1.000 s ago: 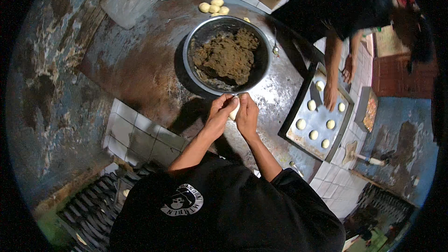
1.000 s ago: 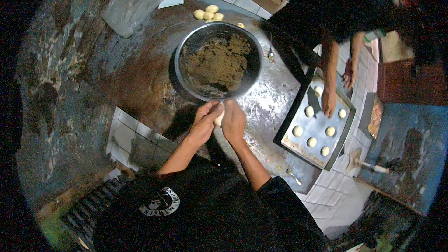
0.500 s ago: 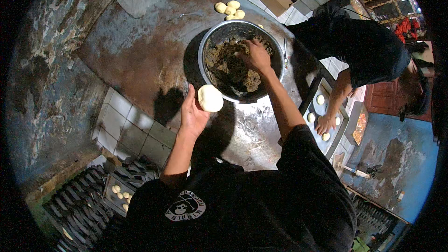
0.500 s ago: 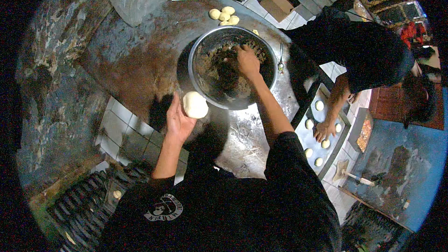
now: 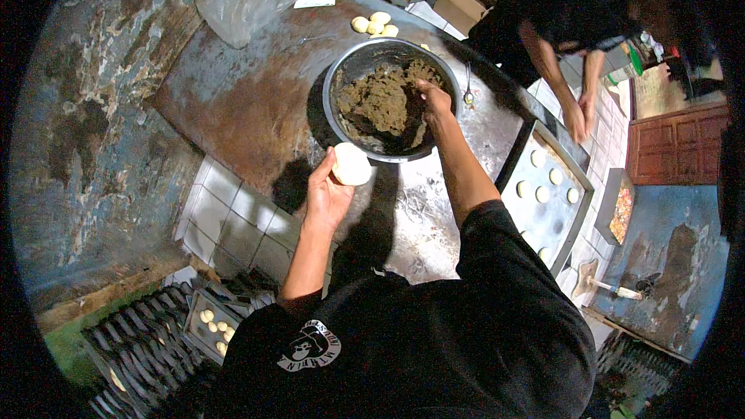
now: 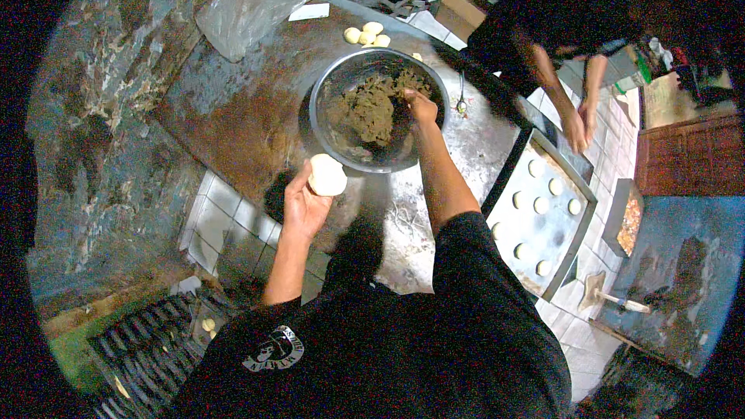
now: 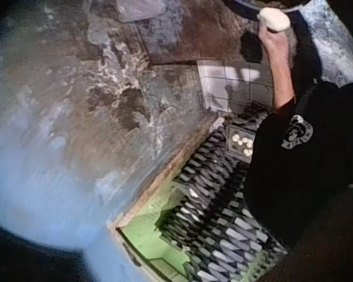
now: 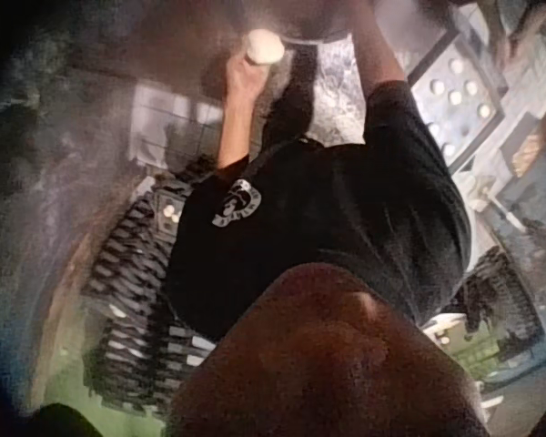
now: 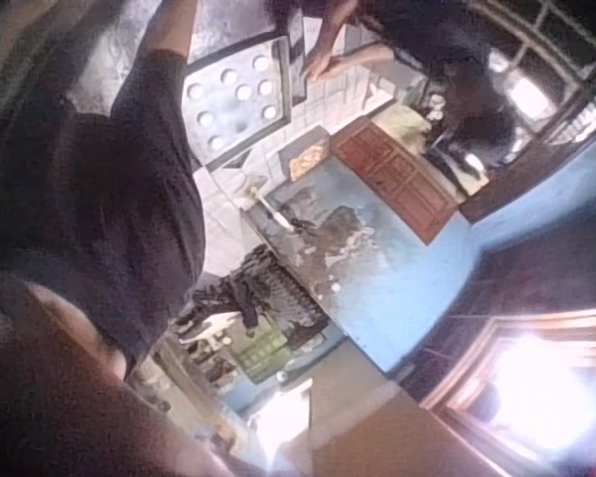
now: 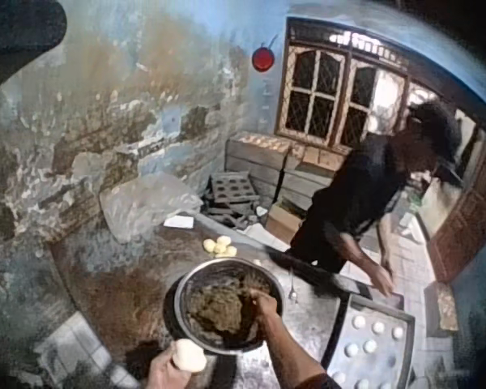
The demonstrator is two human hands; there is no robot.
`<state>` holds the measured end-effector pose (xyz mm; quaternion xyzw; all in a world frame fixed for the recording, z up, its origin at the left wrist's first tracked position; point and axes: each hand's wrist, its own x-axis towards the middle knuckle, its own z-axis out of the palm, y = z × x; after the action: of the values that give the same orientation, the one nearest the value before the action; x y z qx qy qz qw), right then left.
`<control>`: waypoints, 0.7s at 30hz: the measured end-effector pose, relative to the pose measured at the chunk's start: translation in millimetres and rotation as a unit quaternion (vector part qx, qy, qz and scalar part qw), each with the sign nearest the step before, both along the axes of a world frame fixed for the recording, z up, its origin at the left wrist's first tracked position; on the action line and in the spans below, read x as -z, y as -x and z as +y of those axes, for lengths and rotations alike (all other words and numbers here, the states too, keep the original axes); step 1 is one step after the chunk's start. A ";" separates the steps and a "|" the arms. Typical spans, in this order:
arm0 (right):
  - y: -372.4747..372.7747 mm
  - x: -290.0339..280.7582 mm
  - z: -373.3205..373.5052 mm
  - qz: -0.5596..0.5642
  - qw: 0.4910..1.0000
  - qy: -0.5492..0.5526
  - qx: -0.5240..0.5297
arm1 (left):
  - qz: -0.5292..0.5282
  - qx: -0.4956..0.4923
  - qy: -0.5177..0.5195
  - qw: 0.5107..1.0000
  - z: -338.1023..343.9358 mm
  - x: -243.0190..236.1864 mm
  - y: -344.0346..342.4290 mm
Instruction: The person prepares buns by taking pieces of dough from a central bowl, filling them with a dark filling, and placing the shaped buns onto a metal tray.
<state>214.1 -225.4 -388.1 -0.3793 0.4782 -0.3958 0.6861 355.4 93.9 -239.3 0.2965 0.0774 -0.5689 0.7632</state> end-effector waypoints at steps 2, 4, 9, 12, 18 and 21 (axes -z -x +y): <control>3.9 -85.7 51.6 -0.048 0.993 -0.090 -0.064 | -0.008 -0.014 -0.002 1.000 10.3 -13.9 10.5; 38.9 -115.8 81.4 -0.091 0.987 -0.061 -0.116 | -0.006 -0.001 0.004 1.000 4.7 -24.6 31.5; 124.6 -223.8 207.8 0.004 0.982 0.139 -0.125 | -0.003 0.071 0.063 0.996 -13.4 -27.2 105.5; 184.2 -235.0 246.2 0.188 0.914 0.340 -0.118 | -0.026 0.156 0.077 0.984 -20.5 -43.6 165.0; 291.0 -208.0 277.1 -0.141 0.988 0.038 -0.059 | -0.005 0.272 0.109 0.956 -4.8 -63.6 275.4; 322.1 -220.1 306.0 -0.248 0.964 0.045 -0.090 | 0.018 0.287 0.132 0.948 6.4 -57.0 304.0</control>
<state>-108.0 80.6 -168.1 -0.3414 0.2392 -0.4355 0.7978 51.4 100.3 -182.3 0.1920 -0.0730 -0.7747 0.5980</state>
